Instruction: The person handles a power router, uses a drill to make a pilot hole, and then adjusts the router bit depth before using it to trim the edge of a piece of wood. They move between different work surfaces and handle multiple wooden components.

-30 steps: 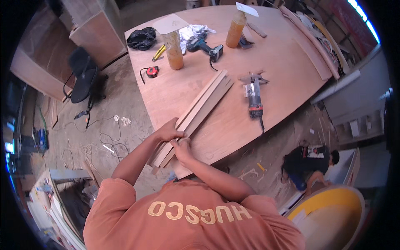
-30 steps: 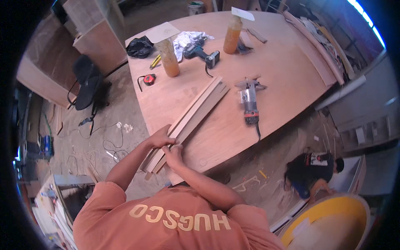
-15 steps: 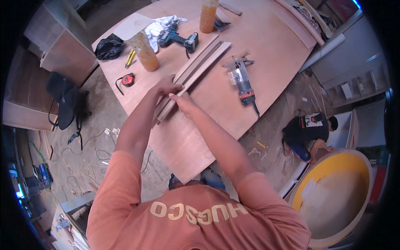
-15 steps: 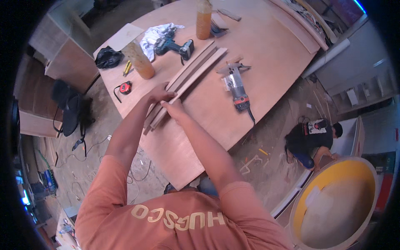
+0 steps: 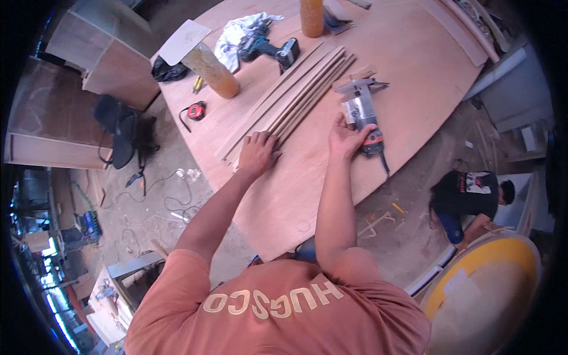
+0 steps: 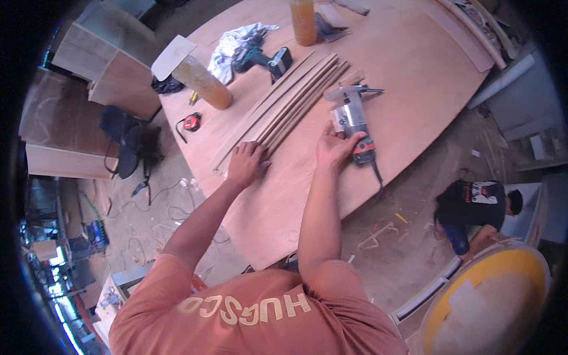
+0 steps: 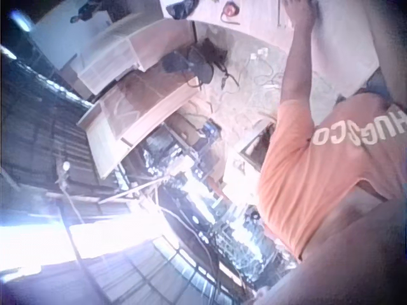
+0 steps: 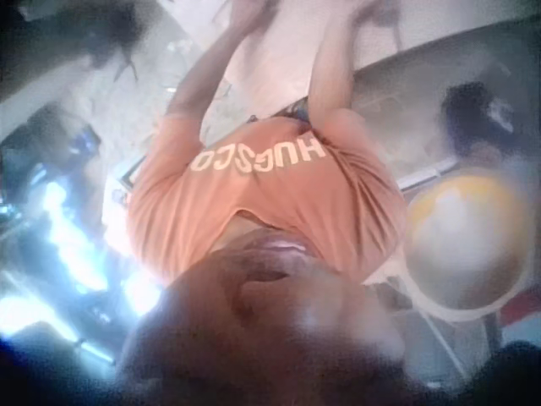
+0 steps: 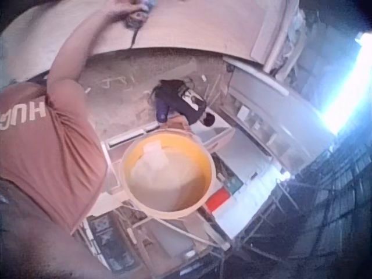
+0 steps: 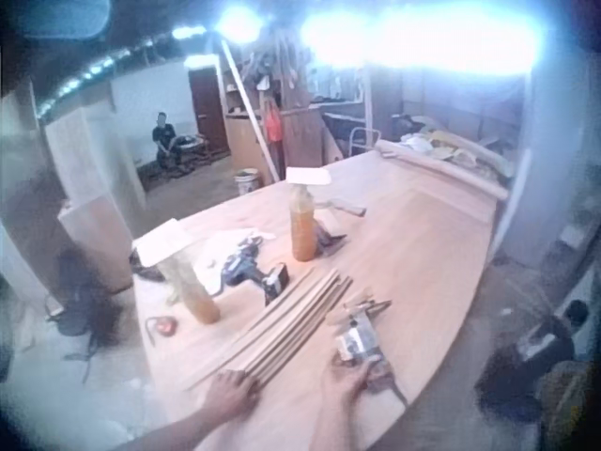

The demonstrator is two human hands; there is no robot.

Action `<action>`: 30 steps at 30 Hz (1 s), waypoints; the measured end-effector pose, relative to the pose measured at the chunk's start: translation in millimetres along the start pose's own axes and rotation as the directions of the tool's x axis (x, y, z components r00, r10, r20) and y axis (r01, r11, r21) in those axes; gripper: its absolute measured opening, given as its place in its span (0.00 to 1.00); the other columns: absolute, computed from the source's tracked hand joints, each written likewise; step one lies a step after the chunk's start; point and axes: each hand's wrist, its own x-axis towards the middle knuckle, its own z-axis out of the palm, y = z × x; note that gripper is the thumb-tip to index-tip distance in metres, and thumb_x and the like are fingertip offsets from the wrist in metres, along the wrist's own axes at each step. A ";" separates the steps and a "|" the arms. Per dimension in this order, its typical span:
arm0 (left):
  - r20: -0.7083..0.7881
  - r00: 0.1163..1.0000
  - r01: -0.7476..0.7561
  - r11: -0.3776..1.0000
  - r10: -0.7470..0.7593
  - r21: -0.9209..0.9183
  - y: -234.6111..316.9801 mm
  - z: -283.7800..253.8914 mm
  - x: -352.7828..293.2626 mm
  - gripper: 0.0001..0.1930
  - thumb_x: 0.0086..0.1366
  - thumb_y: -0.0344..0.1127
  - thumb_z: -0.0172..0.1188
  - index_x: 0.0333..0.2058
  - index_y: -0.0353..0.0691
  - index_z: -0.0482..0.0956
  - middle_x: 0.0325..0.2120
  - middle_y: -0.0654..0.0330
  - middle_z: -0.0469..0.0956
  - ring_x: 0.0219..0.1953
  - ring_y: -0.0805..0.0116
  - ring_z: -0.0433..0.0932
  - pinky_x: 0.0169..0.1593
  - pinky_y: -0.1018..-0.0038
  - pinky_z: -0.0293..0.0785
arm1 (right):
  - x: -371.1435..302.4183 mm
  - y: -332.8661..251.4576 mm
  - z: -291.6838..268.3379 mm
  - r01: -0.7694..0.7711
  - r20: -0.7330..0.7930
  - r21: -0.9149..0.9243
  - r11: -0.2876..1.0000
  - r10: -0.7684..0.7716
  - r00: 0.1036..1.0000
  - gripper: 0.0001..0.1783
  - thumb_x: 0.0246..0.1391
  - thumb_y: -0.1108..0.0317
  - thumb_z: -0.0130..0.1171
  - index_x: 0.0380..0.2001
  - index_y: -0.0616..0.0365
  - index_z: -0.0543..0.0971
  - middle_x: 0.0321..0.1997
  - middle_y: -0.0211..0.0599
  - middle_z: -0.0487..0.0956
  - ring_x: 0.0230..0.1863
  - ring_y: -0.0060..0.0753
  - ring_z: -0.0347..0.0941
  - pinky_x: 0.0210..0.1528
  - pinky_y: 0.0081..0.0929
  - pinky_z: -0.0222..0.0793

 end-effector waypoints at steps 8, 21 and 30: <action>-0.025 1.000 0.001 0.999 0.000 0.035 -2.3 3.9 11.5 0.16 0.60 0.41 0.61 0.43 0.40 0.75 0.40 0.56 0.74 0.47 0.59 0.71 0.49 0.65 0.68 | 14.8 -21.3 11.3 0.335 0.146 0.016 0.942 -0.334 0.931 0.30 0.52 0.52 0.65 0.54 0.56 0.72 0.55 0.43 0.75 0.55 0.47 0.72 0.61 0.49 0.66; 0.100 0.964 0.235 0.618 -0.246 -0.750 -4.6 -10.6 -42.9 0.13 0.66 0.37 0.56 0.45 0.34 0.74 0.33 0.48 0.79 0.32 0.54 0.80 0.41 0.61 0.74 | -216.0 -182.6 20.8 0.643 0.371 0.018 0.766 -0.602 0.707 0.35 0.55 0.50 0.59 0.60 0.60 0.67 0.63 0.45 0.70 0.65 0.48 0.64 0.70 0.48 0.54; 0.007 0.969 -0.124 0.508 0.248 -0.852 -33.9 -32.9 -144.4 0.23 0.62 0.38 0.64 0.54 0.39 0.71 0.32 0.62 0.72 0.34 0.72 0.72 0.41 0.74 0.70 | -505.0 -170.4 -12.9 0.925 0.494 -0.142 0.354 -0.784 0.376 0.37 0.57 0.50 0.55 0.65 0.55 0.63 0.71 0.44 0.60 0.72 0.55 0.51 0.69 0.70 0.37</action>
